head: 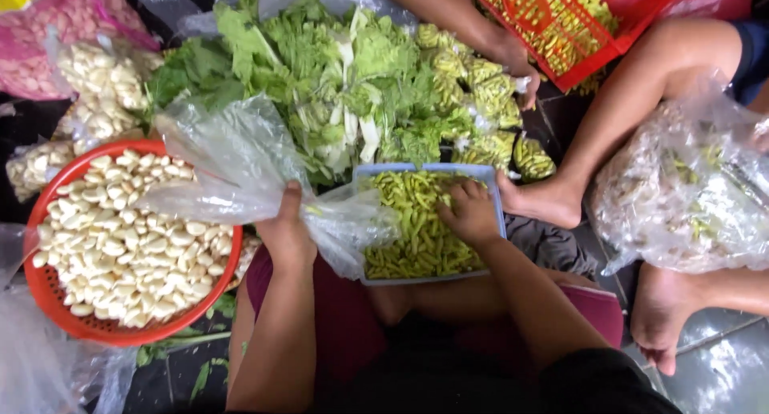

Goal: The person sorts green peppers from a blue container into small plastic bags by hand while sitting on the floor surrounded by other produce.

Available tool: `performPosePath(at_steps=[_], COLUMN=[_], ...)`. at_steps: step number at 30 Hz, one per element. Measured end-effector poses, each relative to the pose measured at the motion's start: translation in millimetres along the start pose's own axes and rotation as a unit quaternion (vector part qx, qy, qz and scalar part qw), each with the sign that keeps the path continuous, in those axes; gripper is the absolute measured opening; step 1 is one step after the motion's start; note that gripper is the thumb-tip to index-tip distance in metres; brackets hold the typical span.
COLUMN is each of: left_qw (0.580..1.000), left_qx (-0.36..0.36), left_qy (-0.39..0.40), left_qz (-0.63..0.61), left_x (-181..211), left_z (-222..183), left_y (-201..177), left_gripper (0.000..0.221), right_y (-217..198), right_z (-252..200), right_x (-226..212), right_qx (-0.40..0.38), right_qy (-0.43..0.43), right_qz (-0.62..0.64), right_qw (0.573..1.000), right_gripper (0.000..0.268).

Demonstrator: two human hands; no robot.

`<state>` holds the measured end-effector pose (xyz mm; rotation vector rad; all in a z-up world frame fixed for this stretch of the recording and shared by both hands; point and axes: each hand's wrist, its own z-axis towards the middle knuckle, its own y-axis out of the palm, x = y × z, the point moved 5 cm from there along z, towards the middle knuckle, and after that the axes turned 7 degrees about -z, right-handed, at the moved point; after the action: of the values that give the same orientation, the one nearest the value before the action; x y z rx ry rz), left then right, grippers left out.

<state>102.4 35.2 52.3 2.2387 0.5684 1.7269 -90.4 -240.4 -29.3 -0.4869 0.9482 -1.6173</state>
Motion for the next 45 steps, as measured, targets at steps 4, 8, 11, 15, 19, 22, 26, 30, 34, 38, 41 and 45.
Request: performPosePath(at_steps=[4,8,11,15,19,22,26,30,34,38,41,45], left_qw=[1.0,0.991,0.976,0.986,0.998,0.975,0.957,0.887,0.881,0.903,0.901,0.901], left_qx=[0.001,0.053,0.076,0.062,-0.032,-0.084,-0.234,-0.449,-0.467,-0.418,-0.415,-0.408], left_qy=[0.002,0.013,0.033,0.024,-0.058,-0.167,-0.146,-0.067,0.0,0.046,0.079,0.066], left_qz=[-0.018,-0.122,-0.201,-0.153,0.017,0.123,0.085,0.08,0.076,0.087,0.094,0.135], left_x=[-7,4,10,14,-1,-49,-103,-124,-77,-67,-69,-75], left_z=[11,12,21,6,-27,-66,-87,-75,-47,-19,-13,-8], left_y=[-3,-10,-20,-18,22,33,49,42,57,51,47,45], left_gripper=[0.058,0.057,0.055,0.055,0.069,0.061,0.044,0.086,0.085,0.056,0.051,0.053], right_y=[25,34,37,15,-29,-73,-62,-55,-30,-21,41,44], right_z=[-29,-37,-20,-14,37,63,35,74,191,344,423,454], right_x=[52,35,-16,-85,-81,-112,-106,-67,-7,-7,7,-15], right_qx=[-0.117,-0.215,-0.138,-0.336,-0.291,-0.338,-0.207,-0.262,-0.344,-0.288,-0.123,-0.144], right_qy=[0.057,0.2,0.099,0.068,0.206,0.162,0.026,0.185,0.246,0.104,-0.093,-0.097], right_qz=[0.029,-0.019,-0.023,0.014,0.289,0.4,0.501,0.487,0.086,-0.044,-0.168,0.011], right_qw=[0.991,0.956,0.985,0.939,0.888,0.836,0.84,0.812,0.902,0.951,0.974,0.985], right_gripper=[0.037,0.058,0.035,0.057,0.055,0.1,0.058,0.038,0.077,0.039,0.057,0.082])
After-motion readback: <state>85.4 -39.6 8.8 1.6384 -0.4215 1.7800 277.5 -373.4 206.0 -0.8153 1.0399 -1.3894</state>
